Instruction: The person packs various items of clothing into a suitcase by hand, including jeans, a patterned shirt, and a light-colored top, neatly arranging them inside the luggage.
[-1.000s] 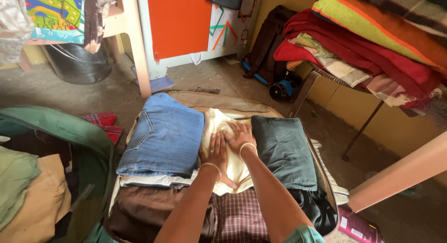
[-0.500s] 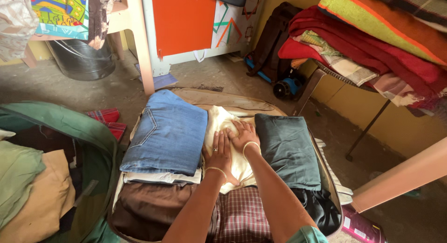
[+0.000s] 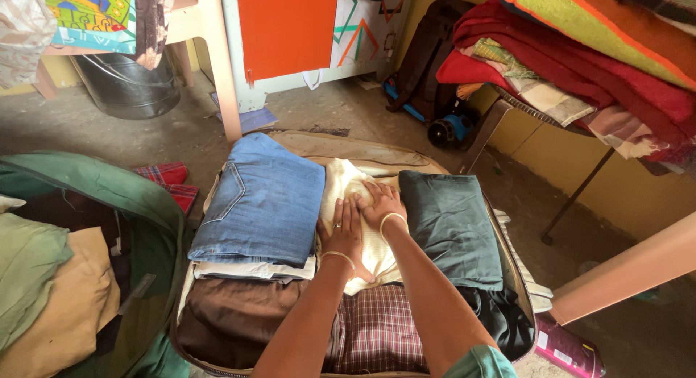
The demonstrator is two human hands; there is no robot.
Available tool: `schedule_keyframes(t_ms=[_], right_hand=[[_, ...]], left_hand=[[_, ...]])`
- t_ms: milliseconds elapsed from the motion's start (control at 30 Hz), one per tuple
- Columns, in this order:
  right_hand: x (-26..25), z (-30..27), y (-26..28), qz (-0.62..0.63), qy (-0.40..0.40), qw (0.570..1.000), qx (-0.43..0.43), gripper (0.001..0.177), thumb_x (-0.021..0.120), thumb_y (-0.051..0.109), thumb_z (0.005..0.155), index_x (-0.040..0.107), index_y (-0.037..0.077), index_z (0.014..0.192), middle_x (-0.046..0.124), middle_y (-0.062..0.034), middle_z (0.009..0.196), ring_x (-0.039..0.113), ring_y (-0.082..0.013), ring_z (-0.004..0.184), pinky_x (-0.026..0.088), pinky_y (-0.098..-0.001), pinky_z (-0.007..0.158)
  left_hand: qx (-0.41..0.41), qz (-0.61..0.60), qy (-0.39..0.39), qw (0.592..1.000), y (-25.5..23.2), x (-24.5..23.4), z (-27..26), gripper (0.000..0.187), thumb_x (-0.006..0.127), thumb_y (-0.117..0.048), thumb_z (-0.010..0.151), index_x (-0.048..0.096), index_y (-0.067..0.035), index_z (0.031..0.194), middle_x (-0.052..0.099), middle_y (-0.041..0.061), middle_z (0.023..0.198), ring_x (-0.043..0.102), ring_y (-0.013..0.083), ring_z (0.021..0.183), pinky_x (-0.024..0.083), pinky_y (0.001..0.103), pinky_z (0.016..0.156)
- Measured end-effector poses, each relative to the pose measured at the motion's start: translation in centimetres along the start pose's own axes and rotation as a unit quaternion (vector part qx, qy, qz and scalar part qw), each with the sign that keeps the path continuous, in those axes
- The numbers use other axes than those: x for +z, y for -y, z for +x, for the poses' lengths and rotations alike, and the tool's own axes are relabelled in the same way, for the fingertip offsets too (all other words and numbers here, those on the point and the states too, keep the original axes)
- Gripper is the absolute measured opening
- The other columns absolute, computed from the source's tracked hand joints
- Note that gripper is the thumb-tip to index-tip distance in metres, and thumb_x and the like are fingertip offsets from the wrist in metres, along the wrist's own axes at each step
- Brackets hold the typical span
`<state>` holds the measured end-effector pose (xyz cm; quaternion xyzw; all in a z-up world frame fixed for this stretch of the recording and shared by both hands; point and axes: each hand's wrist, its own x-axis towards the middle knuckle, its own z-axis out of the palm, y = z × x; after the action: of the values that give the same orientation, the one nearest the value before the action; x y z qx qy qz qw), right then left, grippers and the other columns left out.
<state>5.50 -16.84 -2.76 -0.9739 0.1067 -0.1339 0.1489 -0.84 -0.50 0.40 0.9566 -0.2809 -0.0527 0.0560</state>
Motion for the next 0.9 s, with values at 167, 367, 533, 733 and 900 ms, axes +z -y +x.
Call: schedule_keyframes(t_ms=[167,367,533,733,900], right_hand=[[-0.2,0.0,0.2,-0.001,0.011,1.000,0.016,0.066,0.049,0.062,0.093,0.048,0.030,0.151,0.041,-0.0065,0.159,0.032,-0.0326,0.148,0.026,-0.0421,0.121],[0.5,-0.4,-0.5,0.011,-0.028,0.999,-0.023,0.063,0.050,0.060,0.095,0.050,0.027,0.149,0.048,-0.0082,0.155,0.036,-0.0355,0.145,0.029,-0.0437,0.120],[0.3,0.0,-0.6,0.027,-0.060,0.997,-0.028,0.058,0.053,0.049,0.091,0.055,0.026,0.145,0.050,-0.0091,0.151,0.039,-0.0346,0.142,0.030,-0.0435,0.119],[-0.5,-0.9,0.2,0.051,-0.096,0.993,-0.042,0.050,0.052,0.045,0.095,0.060,0.024,0.141,0.056,-0.0089,0.146,0.044,-0.0350,0.140,0.037,-0.0439,0.115],[0.2,0.2,-0.3,0.028,-0.078,0.996,-0.038,0.052,0.054,0.048,0.096,0.061,0.018,0.138,0.057,-0.0127,0.144,0.046,-0.0370,0.137,0.039,-0.0443,0.113]], left_hand=[[-0.003,-0.024,-0.019,1.000,0.0,0.1,-0.2,0.173,0.098,-0.061,0.041,-0.011,0.002,0.159,-0.007,0.016,0.172,-0.013,0.0311,0.158,0.010,0.071,0.119],[0.005,-0.011,0.070,0.997,0.7,-1.1,2.6,0.169,0.093,-0.072,0.046,-0.009,-0.001,0.160,-0.004,0.017,0.170,-0.006,0.0310,0.158,0.007,0.063,0.124],[-0.072,-0.213,-0.049,0.973,3.5,-2.6,10.1,0.059,0.051,-0.044,0.086,0.075,-0.009,0.128,0.071,0.023,0.138,0.065,0.0390,0.132,0.050,0.047,0.116],[-0.027,-0.095,-0.279,0.955,2.9,5.7,11.9,0.079,0.041,-0.064,0.097,0.050,-0.001,0.143,0.038,0.028,0.156,0.029,0.0430,0.147,0.021,0.050,0.120],[-0.039,-0.114,-0.257,0.959,2.9,6.3,12.4,0.085,0.033,-0.067,0.098,0.047,0.000,0.147,0.037,0.027,0.156,0.028,0.0417,0.148,0.019,0.051,0.121]])
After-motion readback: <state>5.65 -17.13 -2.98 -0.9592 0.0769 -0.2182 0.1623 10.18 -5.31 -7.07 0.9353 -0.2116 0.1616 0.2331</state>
